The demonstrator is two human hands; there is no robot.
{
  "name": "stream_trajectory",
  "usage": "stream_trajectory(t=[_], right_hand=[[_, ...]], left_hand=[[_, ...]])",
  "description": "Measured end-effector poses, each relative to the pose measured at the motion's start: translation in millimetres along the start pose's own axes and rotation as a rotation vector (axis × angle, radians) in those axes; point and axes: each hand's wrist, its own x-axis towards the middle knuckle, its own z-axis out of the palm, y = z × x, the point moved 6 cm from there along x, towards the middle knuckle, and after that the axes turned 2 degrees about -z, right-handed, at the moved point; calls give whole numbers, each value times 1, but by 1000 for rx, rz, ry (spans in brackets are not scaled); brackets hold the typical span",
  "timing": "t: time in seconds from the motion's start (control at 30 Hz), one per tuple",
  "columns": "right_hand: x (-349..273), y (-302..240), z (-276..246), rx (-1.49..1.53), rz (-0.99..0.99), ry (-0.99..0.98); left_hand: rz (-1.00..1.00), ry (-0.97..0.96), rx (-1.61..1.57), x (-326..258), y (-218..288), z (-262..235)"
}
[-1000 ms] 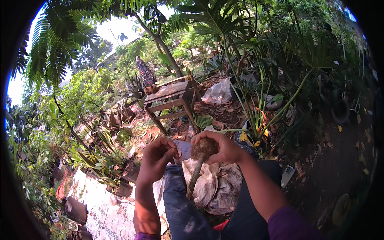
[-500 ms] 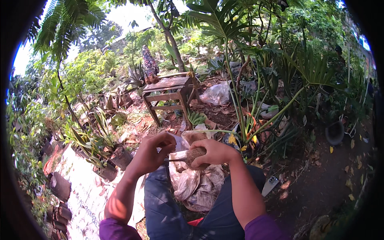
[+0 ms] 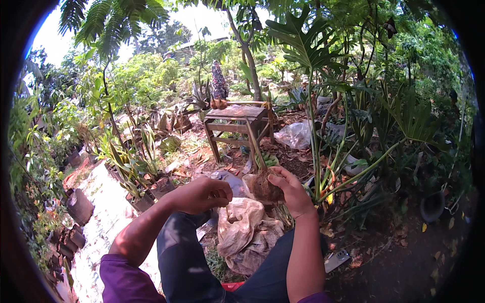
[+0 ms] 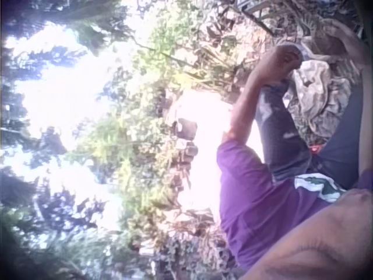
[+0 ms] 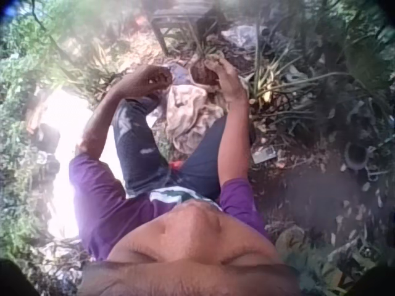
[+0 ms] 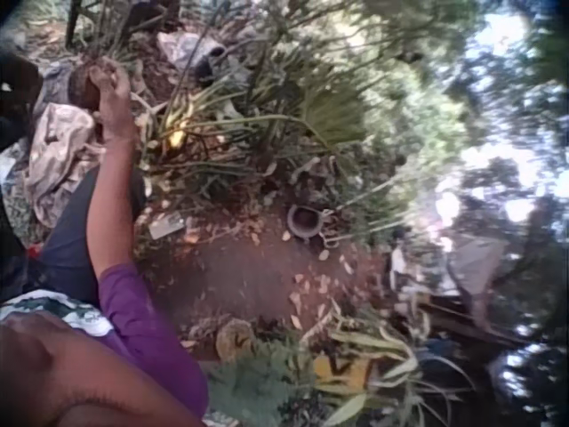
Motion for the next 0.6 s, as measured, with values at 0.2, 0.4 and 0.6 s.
stream_trajectory(t=[0.2,0.4,0.6], right_hand=[[13,37,-17,211,197,399],[26,45,-3,192,264,363],[69,81,-6,-244,189,485]], left_hand=[[-14,84,-21,74,-38,26],[0,283,-338,108,-81,55],[-61,482,-485,132,-152,53]])
